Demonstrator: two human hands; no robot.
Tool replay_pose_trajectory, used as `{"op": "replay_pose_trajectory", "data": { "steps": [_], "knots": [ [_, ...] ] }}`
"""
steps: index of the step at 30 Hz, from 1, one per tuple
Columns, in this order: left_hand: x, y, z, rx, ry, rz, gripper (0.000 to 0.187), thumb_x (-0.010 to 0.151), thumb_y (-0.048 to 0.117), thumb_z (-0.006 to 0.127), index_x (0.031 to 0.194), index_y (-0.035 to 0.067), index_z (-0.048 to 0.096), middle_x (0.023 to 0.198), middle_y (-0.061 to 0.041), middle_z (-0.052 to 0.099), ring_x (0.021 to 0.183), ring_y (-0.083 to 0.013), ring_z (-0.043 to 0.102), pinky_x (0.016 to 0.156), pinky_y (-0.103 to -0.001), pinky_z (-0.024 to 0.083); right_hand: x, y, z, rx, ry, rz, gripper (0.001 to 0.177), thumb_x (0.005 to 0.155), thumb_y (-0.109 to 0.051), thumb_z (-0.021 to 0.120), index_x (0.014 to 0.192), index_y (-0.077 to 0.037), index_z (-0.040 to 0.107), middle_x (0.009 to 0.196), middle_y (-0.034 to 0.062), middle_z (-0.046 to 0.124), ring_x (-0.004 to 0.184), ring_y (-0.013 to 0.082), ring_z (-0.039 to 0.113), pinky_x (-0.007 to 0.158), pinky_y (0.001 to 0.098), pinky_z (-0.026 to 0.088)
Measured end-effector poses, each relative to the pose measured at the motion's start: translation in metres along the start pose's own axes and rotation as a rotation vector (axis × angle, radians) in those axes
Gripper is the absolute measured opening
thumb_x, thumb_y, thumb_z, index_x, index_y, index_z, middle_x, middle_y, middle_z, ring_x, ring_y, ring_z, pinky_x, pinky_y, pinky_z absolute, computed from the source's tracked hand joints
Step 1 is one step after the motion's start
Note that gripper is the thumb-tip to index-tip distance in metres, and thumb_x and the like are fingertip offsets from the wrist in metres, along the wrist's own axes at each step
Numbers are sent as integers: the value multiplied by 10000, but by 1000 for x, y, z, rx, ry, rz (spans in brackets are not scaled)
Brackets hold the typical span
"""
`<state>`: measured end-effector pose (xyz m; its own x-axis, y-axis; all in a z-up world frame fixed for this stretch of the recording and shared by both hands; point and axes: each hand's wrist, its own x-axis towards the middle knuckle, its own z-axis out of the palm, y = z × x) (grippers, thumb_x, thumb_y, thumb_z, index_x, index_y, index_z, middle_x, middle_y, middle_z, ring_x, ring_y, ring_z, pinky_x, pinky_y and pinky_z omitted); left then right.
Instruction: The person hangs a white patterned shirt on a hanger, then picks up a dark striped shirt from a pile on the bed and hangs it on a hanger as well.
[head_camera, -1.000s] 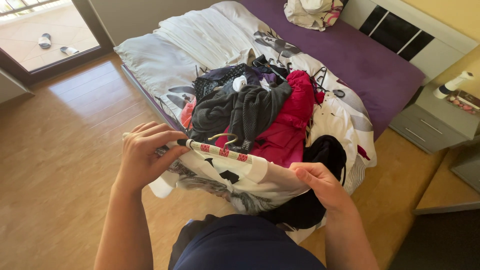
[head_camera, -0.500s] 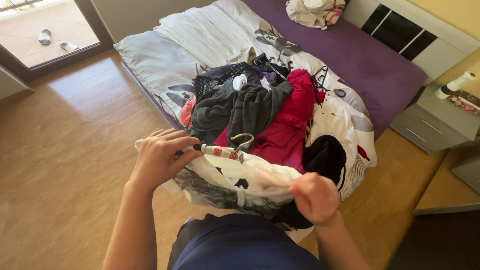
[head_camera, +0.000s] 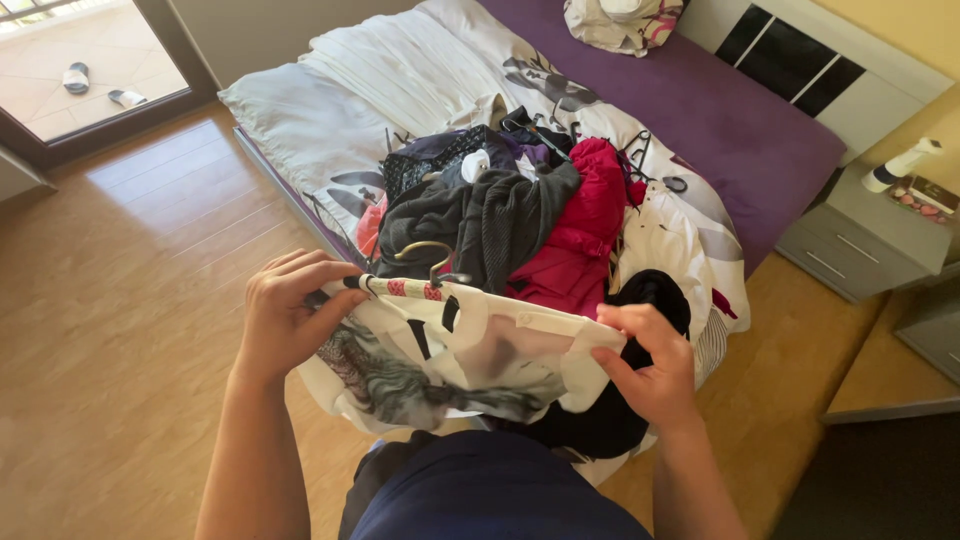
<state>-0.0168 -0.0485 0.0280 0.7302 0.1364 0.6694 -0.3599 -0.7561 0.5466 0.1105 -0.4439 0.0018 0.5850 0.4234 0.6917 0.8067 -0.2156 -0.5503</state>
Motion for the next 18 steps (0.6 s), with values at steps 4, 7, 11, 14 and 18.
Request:
{"op": "replay_pose_trajectory", "data": {
  "steps": [4, 7, 11, 14, 18],
  "knots": [
    [3, -6, -3, -16, 2, -3, 166, 885, 289, 822, 933, 136, 777, 782, -12, 701, 645, -251, 600, 692, -328, 489, -10, 8, 4, -32, 23, 35, 188, 883, -141, 784, 1049, -56, 807, 809, 37, 758, 622, 151, 674, 635, 281, 571],
    [7, -5, -3, 18, -9, 9, 167, 896, 291, 810, 929, 131, 773, 775, -21, 698, 647, -270, 619, 684, -351, 497, -1, 0, 4, -2, -6, 63, 219, 990, -113, 637, 1116, -25, 793, 853, 97, 762, 686, 206, 702, 685, 329, 578],
    [11, -10, -1, 13, -19, 21, 168, 910, 297, 793, 952, 137, 771, 789, -18, 700, 659, -271, 628, 688, -354, 500, 11, -13, 9, -85, -12, -26, 355, 1032, -193, 567, 1293, 23, 673, 1155, 149, 729, 1045, 305, 709, 898, 415, 521],
    [18, -8, -1, -4, -53, 54, 166, 935, 302, 761, 972, 141, 774, 789, -28, 699, 676, -282, 640, 693, -368, 505, 23, -24, 22, -329, -10, -208, 516, 923, -270, 720, 1336, 25, 629, 1167, 123, 695, 1024, 312, 674, 883, 418, 493],
    [35, 1, -1, -32, -97, 135, 180, 972, 257, 707, 998, 88, 762, 807, -92, 701, 715, -336, 667, 678, -416, 513, 30, -28, 47, -575, -3, -228, 272, 958, -183, 725, 751, -104, 567, 663, -8, 511, 579, 219, 587, 594, 300, 528]
  ]
}}
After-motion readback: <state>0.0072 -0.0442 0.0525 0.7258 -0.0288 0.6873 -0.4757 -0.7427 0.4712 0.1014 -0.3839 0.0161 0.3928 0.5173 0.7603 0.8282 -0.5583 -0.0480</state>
